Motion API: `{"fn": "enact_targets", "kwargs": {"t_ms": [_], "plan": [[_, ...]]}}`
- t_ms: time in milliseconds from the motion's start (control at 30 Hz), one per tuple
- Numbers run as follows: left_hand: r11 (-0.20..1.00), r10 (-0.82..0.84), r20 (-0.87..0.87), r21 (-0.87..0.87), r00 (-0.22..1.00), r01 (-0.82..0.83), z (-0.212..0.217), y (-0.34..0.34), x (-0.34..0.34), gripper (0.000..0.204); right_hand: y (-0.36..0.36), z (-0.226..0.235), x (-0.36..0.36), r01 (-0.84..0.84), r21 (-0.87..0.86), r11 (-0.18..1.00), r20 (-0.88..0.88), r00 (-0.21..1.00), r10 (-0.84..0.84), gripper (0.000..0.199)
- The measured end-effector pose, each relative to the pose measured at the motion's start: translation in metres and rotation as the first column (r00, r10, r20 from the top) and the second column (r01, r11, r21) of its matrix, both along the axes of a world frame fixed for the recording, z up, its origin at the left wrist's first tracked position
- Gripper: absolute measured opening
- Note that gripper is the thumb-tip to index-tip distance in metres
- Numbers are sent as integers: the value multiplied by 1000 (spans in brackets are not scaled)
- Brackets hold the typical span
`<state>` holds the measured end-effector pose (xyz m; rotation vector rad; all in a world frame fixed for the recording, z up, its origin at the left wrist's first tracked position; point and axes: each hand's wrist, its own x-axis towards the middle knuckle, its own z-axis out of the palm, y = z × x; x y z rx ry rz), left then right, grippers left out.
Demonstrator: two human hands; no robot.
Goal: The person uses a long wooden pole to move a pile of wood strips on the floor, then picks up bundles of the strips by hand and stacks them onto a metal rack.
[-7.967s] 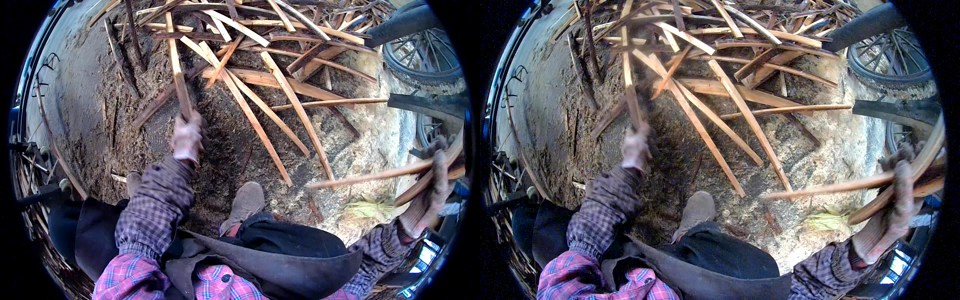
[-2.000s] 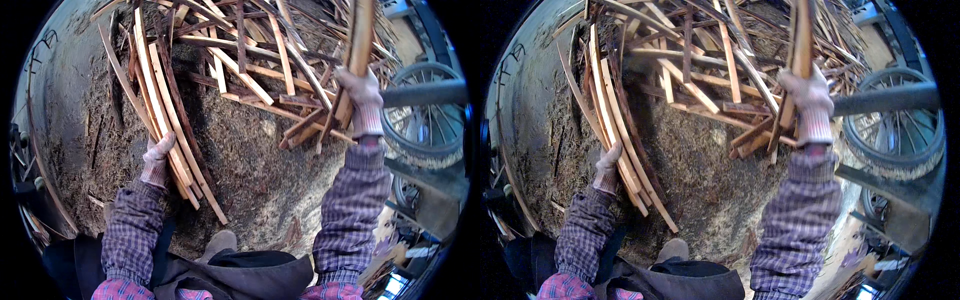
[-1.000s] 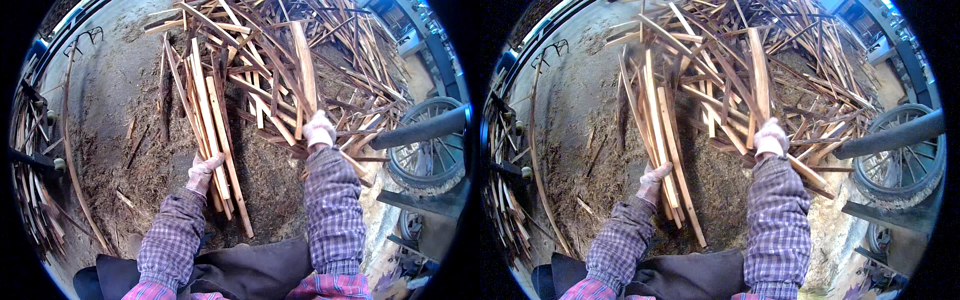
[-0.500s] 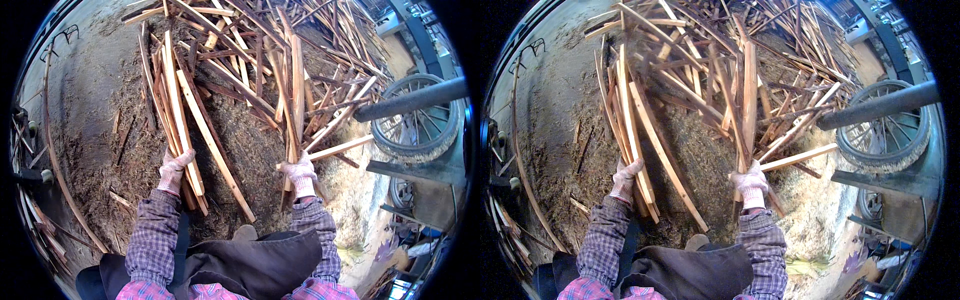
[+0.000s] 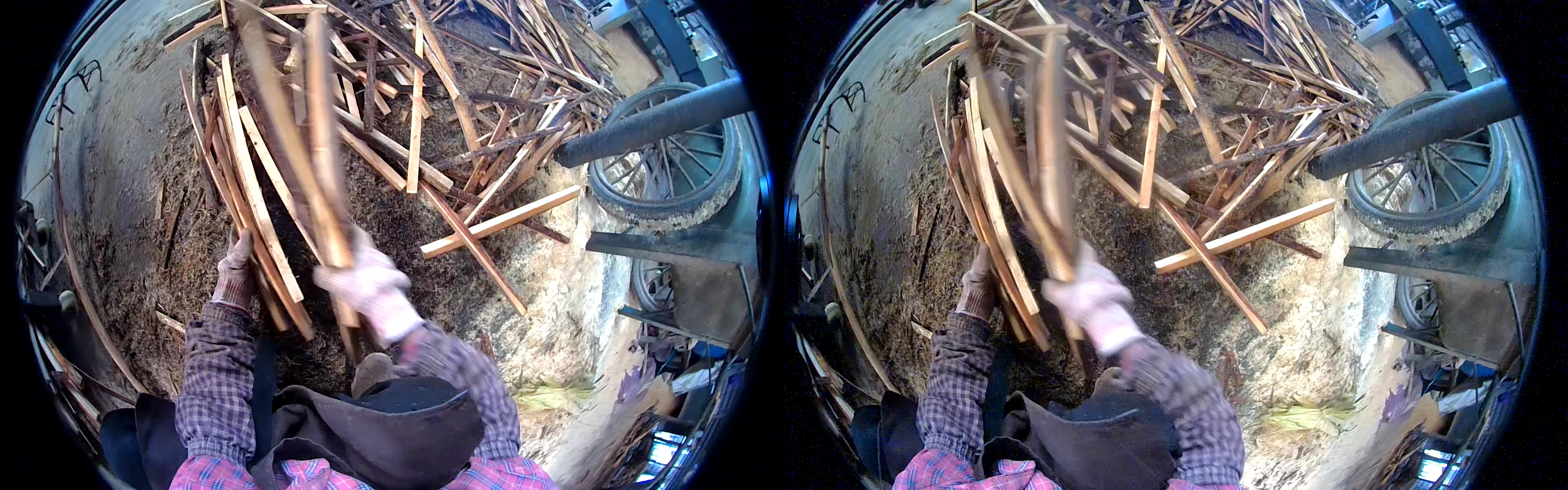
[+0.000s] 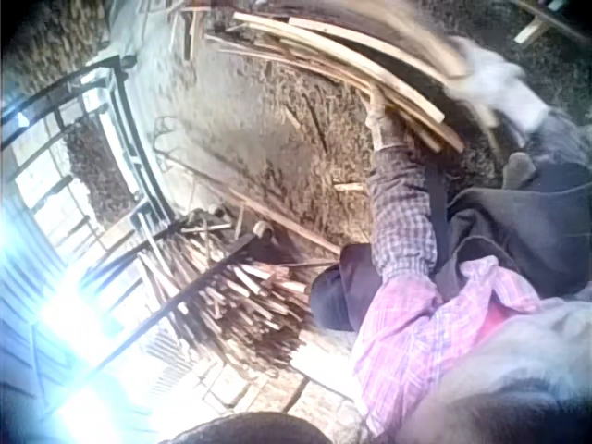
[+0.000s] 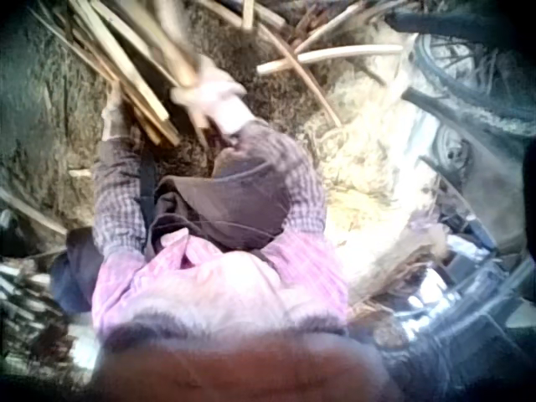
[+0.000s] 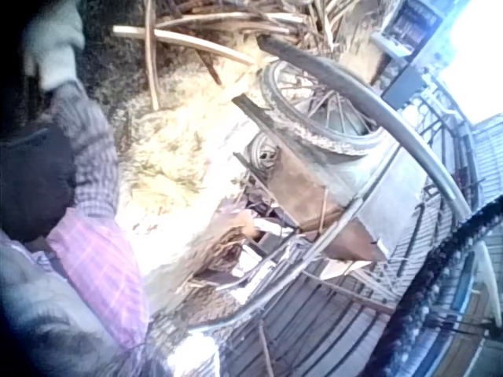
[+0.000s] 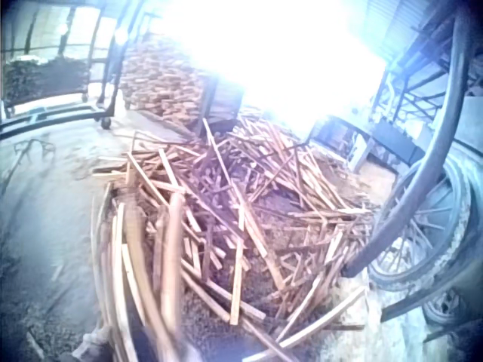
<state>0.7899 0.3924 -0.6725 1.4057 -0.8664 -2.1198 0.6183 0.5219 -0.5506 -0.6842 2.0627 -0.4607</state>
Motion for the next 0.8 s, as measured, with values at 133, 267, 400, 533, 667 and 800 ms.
{"fn": "enact_targets", "kwargs": {"t_ms": [133,267,400,533,667,800], "plan": [[991,114,-133,-47,985,-121,11,9,-15,55,-43,-39,26,-195,55,979,-142,969,201,103],[970,111,-266,-180,958,-162,4,15,-32,60,-37,-47,26,-256,111,960,-135,954,270,107],[972,133,23,-196,991,-126,-9,11,-33,46,-37,0,-21,-297,203,933,-123,938,325,90],[986,129,-27,-104,991,-131,-16,5,-29,72,-56,9,-104,-8,174,985,-761,633,140,109],[982,156,33,-115,987,-151,-16,5,-30,75,-77,-33,-155,40,418,907,-537,817,211,82],[976,121,-37,-177,992,-126,-19,6,-28,83,-67,-35,-157,39,288,957,-604,783,150,66]]}}
